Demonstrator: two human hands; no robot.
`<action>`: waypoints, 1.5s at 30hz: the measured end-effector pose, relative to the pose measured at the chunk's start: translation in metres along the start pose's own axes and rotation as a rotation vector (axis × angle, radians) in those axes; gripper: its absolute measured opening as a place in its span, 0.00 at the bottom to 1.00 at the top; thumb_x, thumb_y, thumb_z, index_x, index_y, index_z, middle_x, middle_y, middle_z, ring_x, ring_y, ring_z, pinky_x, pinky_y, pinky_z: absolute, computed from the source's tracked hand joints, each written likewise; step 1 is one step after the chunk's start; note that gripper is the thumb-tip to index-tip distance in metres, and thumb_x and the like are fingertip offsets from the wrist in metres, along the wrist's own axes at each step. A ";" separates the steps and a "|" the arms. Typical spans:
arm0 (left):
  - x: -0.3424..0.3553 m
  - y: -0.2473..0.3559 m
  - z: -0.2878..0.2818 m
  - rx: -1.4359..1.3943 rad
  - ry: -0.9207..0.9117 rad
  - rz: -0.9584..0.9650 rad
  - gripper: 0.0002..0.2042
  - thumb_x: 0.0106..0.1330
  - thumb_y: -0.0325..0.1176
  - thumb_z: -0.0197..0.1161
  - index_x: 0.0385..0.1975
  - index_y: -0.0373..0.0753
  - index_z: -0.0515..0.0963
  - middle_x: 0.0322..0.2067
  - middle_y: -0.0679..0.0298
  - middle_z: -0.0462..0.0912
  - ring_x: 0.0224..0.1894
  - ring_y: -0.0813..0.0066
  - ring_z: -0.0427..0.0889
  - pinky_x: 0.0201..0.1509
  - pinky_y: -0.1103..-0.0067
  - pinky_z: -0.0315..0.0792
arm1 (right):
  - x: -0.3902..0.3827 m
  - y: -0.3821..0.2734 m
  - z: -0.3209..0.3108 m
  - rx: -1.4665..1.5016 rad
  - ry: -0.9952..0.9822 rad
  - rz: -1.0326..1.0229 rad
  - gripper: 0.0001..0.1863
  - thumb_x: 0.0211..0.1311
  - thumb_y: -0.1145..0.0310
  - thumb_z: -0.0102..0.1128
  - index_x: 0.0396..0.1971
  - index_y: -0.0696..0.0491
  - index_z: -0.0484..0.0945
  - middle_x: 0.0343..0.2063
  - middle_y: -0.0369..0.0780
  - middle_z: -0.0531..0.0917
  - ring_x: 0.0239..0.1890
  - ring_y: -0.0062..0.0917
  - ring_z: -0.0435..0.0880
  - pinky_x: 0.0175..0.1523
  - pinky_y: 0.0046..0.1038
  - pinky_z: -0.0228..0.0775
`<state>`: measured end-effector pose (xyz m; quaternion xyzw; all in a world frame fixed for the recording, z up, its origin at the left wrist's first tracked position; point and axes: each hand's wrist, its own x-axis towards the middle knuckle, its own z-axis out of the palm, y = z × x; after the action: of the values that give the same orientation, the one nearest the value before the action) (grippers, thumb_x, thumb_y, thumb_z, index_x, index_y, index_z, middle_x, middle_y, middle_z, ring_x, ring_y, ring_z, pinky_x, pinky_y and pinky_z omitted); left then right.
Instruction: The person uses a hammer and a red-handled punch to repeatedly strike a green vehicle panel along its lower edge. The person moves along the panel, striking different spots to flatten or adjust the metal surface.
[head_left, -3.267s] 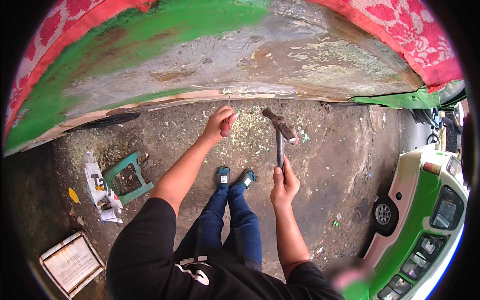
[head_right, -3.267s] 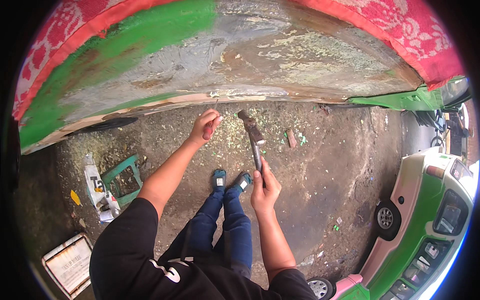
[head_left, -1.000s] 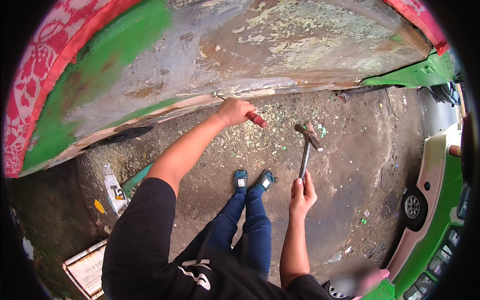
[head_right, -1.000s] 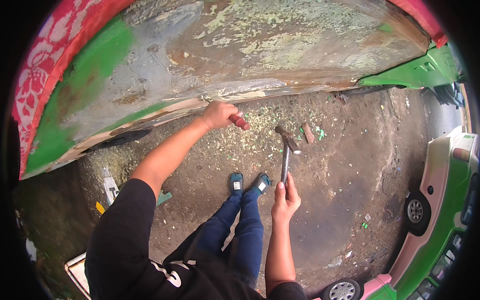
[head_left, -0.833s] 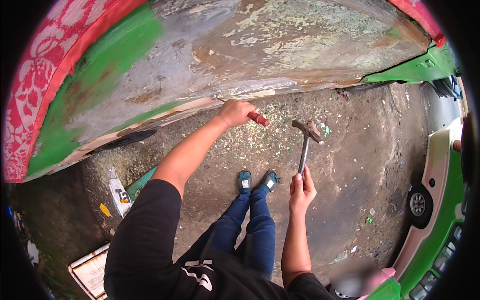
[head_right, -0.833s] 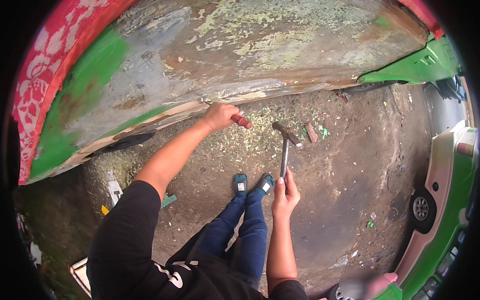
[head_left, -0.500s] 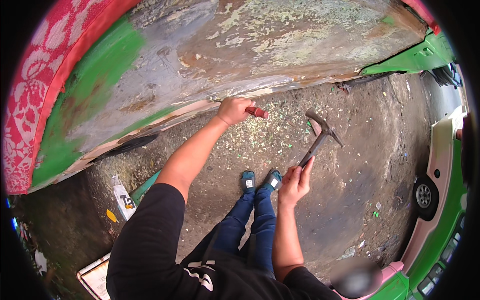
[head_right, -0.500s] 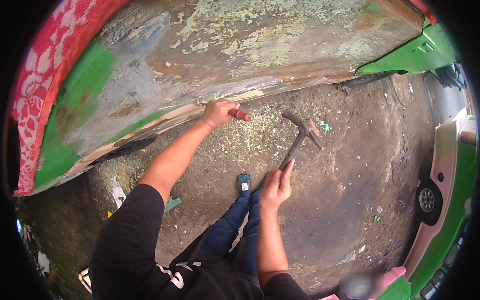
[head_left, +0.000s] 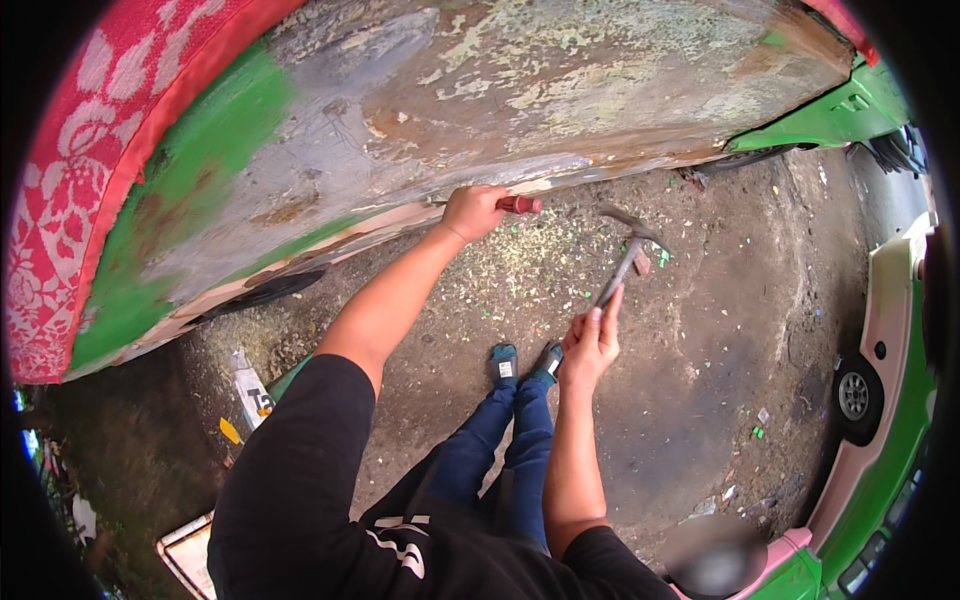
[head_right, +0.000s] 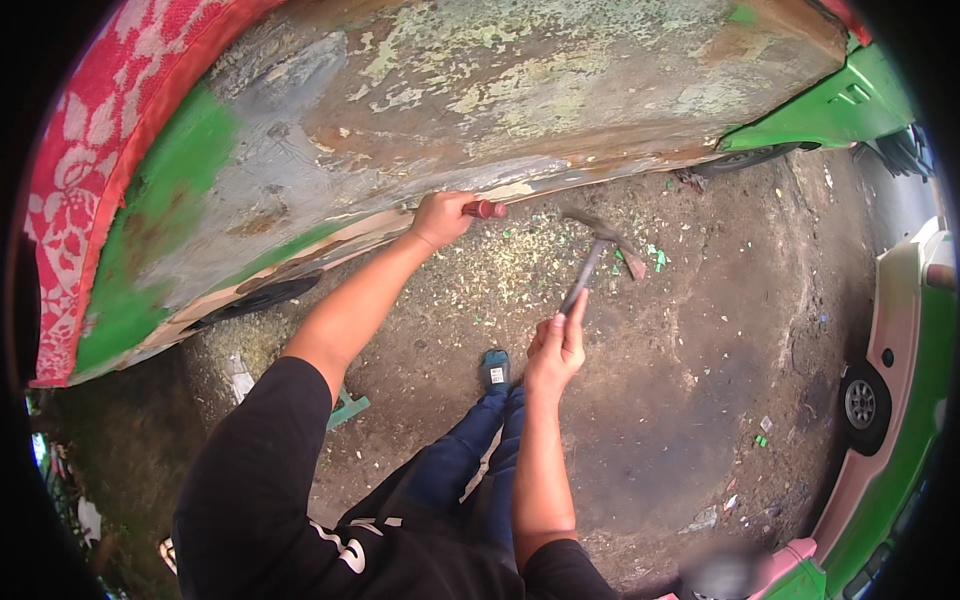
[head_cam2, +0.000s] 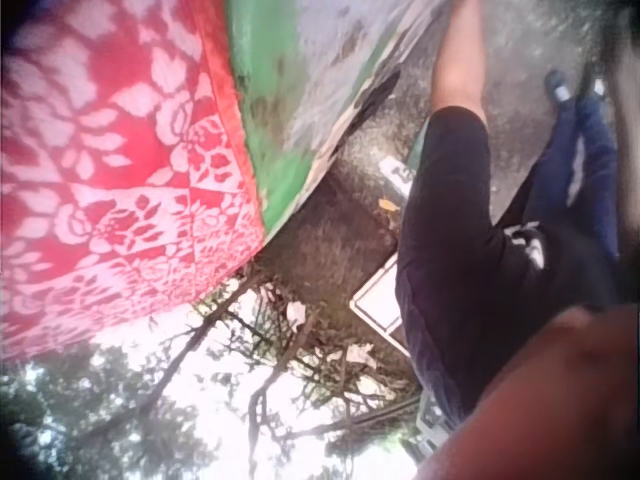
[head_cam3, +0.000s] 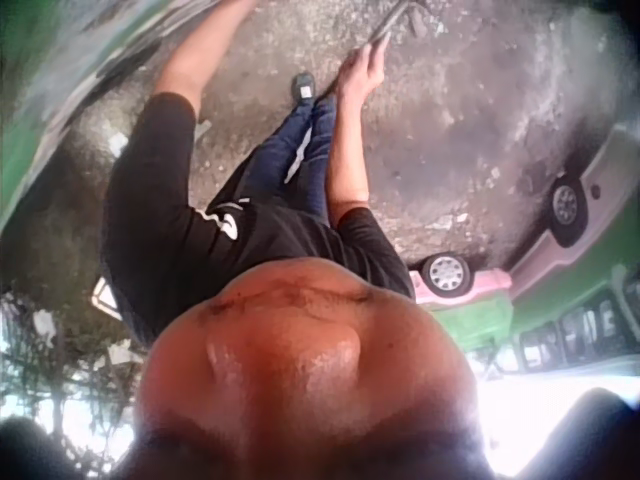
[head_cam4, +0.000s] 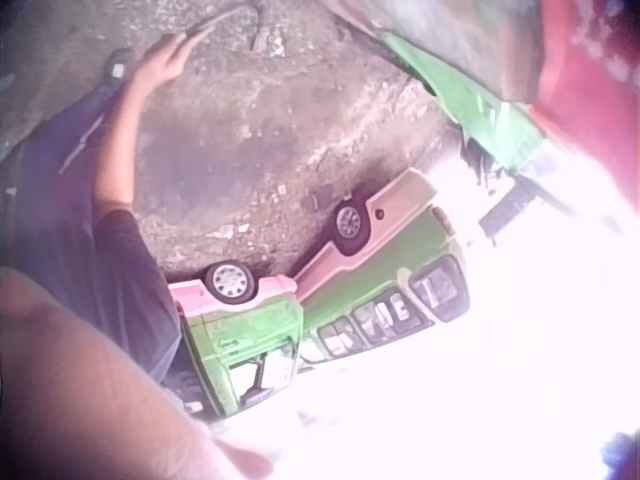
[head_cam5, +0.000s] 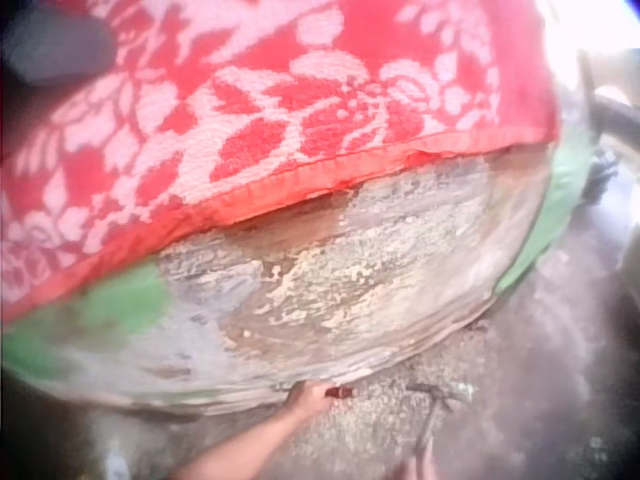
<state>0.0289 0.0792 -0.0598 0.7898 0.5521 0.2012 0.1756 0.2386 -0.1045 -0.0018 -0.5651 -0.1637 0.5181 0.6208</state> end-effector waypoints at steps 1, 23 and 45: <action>0.000 0.000 0.000 -0.002 0.003 -0.001 0.09 0.53 0.33 0.61 0.34 0.47 0.82 0.30 0.59 0.84 0.33 0.55 0.83 0.36 0.65 0.77 | 0.000 0.007 0.003 -0.083 -0.051 0.024 0.28 0.71 0.74 0.48 0.69 0.42 0.60 0.20 0.25 0.63 0.17 0.08 0.59 0.20 0.14 0.52; -0.003 -0.006 0.001 0.028 -0.023 -0.100 0.10 0.54 0.34 0.61 0.36 0.49 0.83 0.32 0.58 0.84 0.35 0.55 0.83 0.39 0.65 0.77 | 0.020 -0.005 0.010 -0.122 -0.035 0.070 0.27 0.71 0.72 0.48 0.68 0.41 0.61 0.19 0.25 0.65 0.17 0.08 0.61 0.20 0.13 0.54; -0.023 0.010 -0.004 0.033 -0.043 0.289 0.08 0.59 0.35 0.63 0.19 0.43 0.76 0.20 0.65 0.78 0.23 0.62 0.80 0.26 0.68 0.73 | -0.011 0.000 -0.041 -0.065 0.027 0.286 0.28 0.71 0.72 0.47 0.70 0.42 0.59 0.17 0.26 0.62 0.15 0.08 0.57 0.17 0.12 0.49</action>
<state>0.0276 0.0543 -0.0543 0.8678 0.4322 0.1985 0.1438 0.2669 -0.1356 -0.0100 -0.6096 -0.0898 0.5880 0.5239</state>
